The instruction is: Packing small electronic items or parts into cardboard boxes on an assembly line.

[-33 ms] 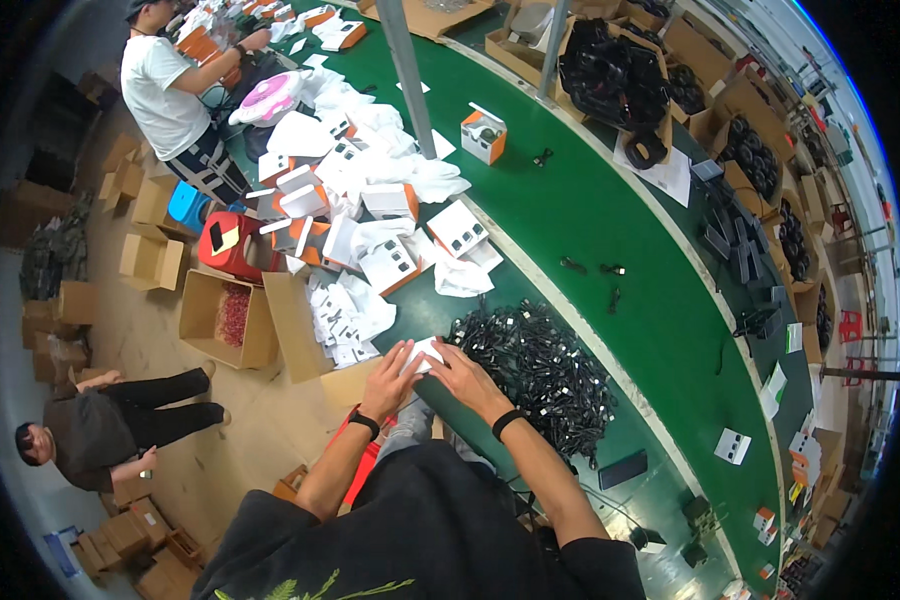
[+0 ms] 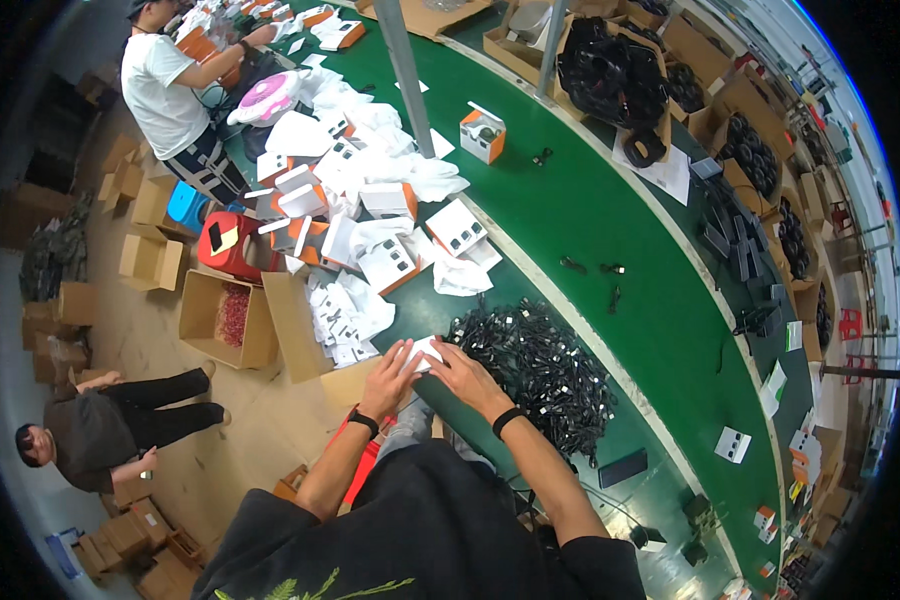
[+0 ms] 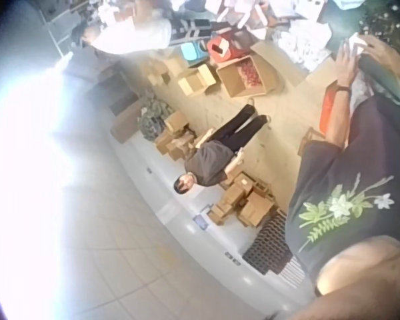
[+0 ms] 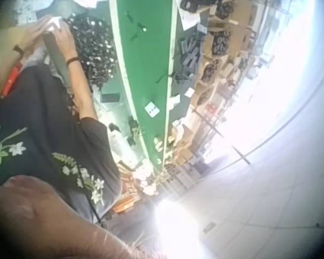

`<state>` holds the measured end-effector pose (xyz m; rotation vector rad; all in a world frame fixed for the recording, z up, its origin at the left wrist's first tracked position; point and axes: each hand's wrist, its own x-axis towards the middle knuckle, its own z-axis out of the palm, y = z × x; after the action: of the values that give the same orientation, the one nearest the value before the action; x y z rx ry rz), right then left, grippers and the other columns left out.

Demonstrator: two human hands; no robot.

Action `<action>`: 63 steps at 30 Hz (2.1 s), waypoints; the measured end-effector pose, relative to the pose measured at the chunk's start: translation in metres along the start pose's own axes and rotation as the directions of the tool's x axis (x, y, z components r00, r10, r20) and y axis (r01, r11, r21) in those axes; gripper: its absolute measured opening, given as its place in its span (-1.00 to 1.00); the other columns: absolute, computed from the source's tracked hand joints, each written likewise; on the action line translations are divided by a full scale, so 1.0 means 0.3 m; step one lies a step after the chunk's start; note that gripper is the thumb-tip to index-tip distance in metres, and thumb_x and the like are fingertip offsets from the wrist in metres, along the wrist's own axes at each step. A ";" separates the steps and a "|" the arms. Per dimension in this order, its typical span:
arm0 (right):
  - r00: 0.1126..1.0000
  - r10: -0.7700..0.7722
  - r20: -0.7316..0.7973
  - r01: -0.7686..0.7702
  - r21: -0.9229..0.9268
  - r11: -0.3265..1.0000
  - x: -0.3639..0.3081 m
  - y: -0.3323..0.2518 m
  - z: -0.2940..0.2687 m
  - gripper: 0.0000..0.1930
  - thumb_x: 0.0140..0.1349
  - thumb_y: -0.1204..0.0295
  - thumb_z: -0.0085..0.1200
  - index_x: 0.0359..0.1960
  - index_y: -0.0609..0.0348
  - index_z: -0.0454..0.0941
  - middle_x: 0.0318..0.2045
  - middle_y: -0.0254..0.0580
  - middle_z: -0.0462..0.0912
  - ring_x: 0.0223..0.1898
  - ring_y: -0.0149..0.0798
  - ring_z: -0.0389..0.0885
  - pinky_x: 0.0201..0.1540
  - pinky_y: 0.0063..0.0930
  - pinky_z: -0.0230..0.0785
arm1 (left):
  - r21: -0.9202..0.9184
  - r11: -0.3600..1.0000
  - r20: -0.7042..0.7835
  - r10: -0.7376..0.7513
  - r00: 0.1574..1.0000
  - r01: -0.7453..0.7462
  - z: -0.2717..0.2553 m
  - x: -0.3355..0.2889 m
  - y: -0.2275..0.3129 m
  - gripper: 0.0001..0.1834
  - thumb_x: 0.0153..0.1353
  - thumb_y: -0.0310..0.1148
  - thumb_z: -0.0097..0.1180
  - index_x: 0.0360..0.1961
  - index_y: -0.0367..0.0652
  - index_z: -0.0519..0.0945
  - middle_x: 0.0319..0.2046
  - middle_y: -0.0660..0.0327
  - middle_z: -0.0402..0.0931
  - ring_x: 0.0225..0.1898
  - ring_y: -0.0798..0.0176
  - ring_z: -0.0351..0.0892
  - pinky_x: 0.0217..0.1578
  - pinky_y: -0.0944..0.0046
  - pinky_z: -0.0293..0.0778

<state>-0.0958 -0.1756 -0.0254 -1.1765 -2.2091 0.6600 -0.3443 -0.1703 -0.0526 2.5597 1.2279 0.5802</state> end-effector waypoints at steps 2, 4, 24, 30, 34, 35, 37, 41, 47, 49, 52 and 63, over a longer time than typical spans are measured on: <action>0.999 -0.013 0.038 0.014 -0.028 1.000 -0.010 0.023 0.004 -0.50 0.37 0.54 0.19 0.37 0.21 0.57 0.40 0.09 0.52 0.35 0.06 0.58 0.24 -0.16 0.67 | 0.005 1.000 0.019 0.016 1.000 -0.016 0.005 -0.005 -0.016 -0.40 0.40 -0.29 0.36 0.45 -0.05 0.58 0.50 0.02 0.47 0.49 -0.13 0.47 0.38 -0.03 0.53; 0.997 -0.028 0.075 0.032 -0.054 0.998 -0.018 0.040 0.020 -0.47 0.33 0.55 0.18 0.36 0.22 0.58 0.41 0.08 0.52 0.35 0.05 0.58 0.21 -0.19 0.69 | 0.012 0.999 0.038 0.031 0.999 -0.032 0.008 -0.009 -0.023 -0.41 0.42 -0.29 0.35 0.45 -0.05 0.58 0.50 0.02 0.46 0.50 -0.13 0.45 0.39 -0.05 0.53; 0.899 0.433 -0.074 -0.426 0.092 0.900 -0.107 0.074 -0.209 -0.28 0.34 0.21 0.38 0.53 -0.14 0.44 0.30 0.02 0.55 0.16 0.11 0.73 0.08 -0.10 0.74 | -0.360 0.917 0.275 -0.075 0.958 0.175 -0.276 0.283 0.108 -0.51 0.56 -0.36 0.14 0.45 -0.19 0.55 0.48 -0.19 0.43 0.48 -0.26 0.44 0.46 -0.12 0.36; 0.128 0.584 -0.801 -0.697 0.346 0.628 -0.437 0.278 -0.622 -0.23 0.20 0.40 0.49 0.46 0.15 0.46 0.22 0.18 0.57 0.21 0.33 0.61 0.25 0.10 0.55 | -0.384 0.916 0.370 0.269 0.890 -0.117 -0.166 0.889 0.263 -0.65 0.48 -0.29 0.26 0.21 -0.18 0.69 0.05 -0.13 0.73 0.12 -0.28 0.68 0.18 -0.11 0.59; -0.314 0.477 -0.821 -0.861 0.458 0.221 -0.721 0.545 -0.745 -0.20 0.23 0.45 0.48 0.51 -0.03 0.40 0.20 0.13 0.52 0.15 0.31 0.64 0.19 0.07 0.55 | -0.279 0.931 0.432 0.340 0.835 -0.234 0.238 1.161 0.361 -0.55 0.37 -0.25 0.35 0.24 -0.13 0.67 0.14 -0.05 0.68 0.21 -0.20 0.63 0.20 -0.11 0.62; -0.357 0.488 -0.796 -0.871 0.473 0.134 -0.820 0.595 -0.723 -0.21 0.25 0.41 0.47 0.53 -0.02 0.39 0.23 0.15 0.50 0.19 0.32 0.61 0.21 0.10 0.53 | -0.282 0.933 0.438 0.333 0.835 -0.224 0.356 1.189 0.405 -0.49 0.36 -0.24 0.37 0.29 -0.11 0.63 0.20 -0.02 0.63 0.24 -0.20 0.60 0.20 -0.12 0.63; -0.387 0.498 -0.776 -0.879 0.474 0.055 -0.869 0.649 -0.683 -0.21 0.27 0.38 0.46 0.54 -0.02 0.38 0.26 0.17 0.48 0.24 0.32 0.57 0.22 0.13 0.52 | -0.233 0.952 0.463 0.289 0.838 -0.200 0.552 1.234 0.461 -0.33 0.31 -0.20 0.43 0.41 -0.06 0.53 0.30 0.05 0.51 0.31 -0.15 0.53 0.18 -0.11 0.66; 0.027 0.376 -0.926 -0.978 -0.102 -0.181 -0.693 0.651 -0.614 -0.23 0.34 0.30 0.40 0.55 0.10 0.35 0.36 0.27 0.37 0.39 0.38 0.38 0.30 0.24 0.44 | -0.206 0.953 0.431 0.293 0.853 -0.223 0.815 1.247 0.515 -0.41 0.23 -0.25 0.49 0.26 -0.06 0.58 0.10 0.09 0.54 0.23 -0.07 0.55 0.12 -0.06 0.68; 0.063 0.699 -0.712 -0.991 0.036 0.126 -0.490 0.952 -0.457 -0.47 0.49 0.40 0.23 0.43 0.24 0.43 0.27 0.19 0.44 0.31 0.31 0.45 0.23 0.17 0.47 | -0.264 0.954 0.425 0.246 0.871 -0.141 0.801 1.289 0.505 -0.71 0.24 -0.34 0.40 -0.07 -0.08 0.58 -0.08 0.19 0.56 0.08 0.01 0.63 -0.03 -0.02 0.71; 0.006 0.677 -0.736 -0.990 0.090 0.106 -0.517 1.017 -0.435 -0.68 0.53 0.51 0.13 0.25 0.22 0.51 0.11 0.13 0.50 0.17 0.26 0.56 0.14 0.09 0.50 | -0.331 0.936 0.475 0.279 0.835 -0.124 0.710 1.270 0.513 -0.72 0.27 -0.33 0.39 -0.06 -0.09 0.59 -0.08 0.18 0.57 0.07 0.01 0.65 -0.02 -0.02 0.70; 0.033 0.632 -0.774 -0.964 0.143 0.226 -0.501 1.068 -0.466 -0.71 0.53 0.49 0.13 0.21 0.22 0.51 0.07 0.18 0.50 0.06 0.29 0.62 0.05 0.09 0.53 | -0.510 0.858 0.567 0.390 0.726 -0.063 0.505 1.216 0.428 -0.61 0.32 -0.24 0.42 0.08 -0.10 0.59 0.04 0.11 0.58 0.15 -0.12 0.63 0.08 -0.07 0.66; -0.242 0.785 -0.570 -0.966 0.214 -0.142 -0.457 1.121 -0.575 -0.37 0.49 -0.02 0.26 0.32 0.11 0.29 -0.25 0.25 0.81 -0.24 0.35 0.82 -0.22 0.21 0.66 | 0.116 0.929 0.026 -0.358 0.933 0.353 0.616 1.602 -0.371 -0.36 0.22 -0.46 0.35 0.33 -0.37 0.48 0.21 -0.24 0.53 0.26 -0.35 0.52 0.30 -0.18 0.46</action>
<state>0.2793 -0.0969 -0.1472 -2.8297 -0.3743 0.2652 -0.0650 0.2675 -0.1414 2.3298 1.6965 0.3794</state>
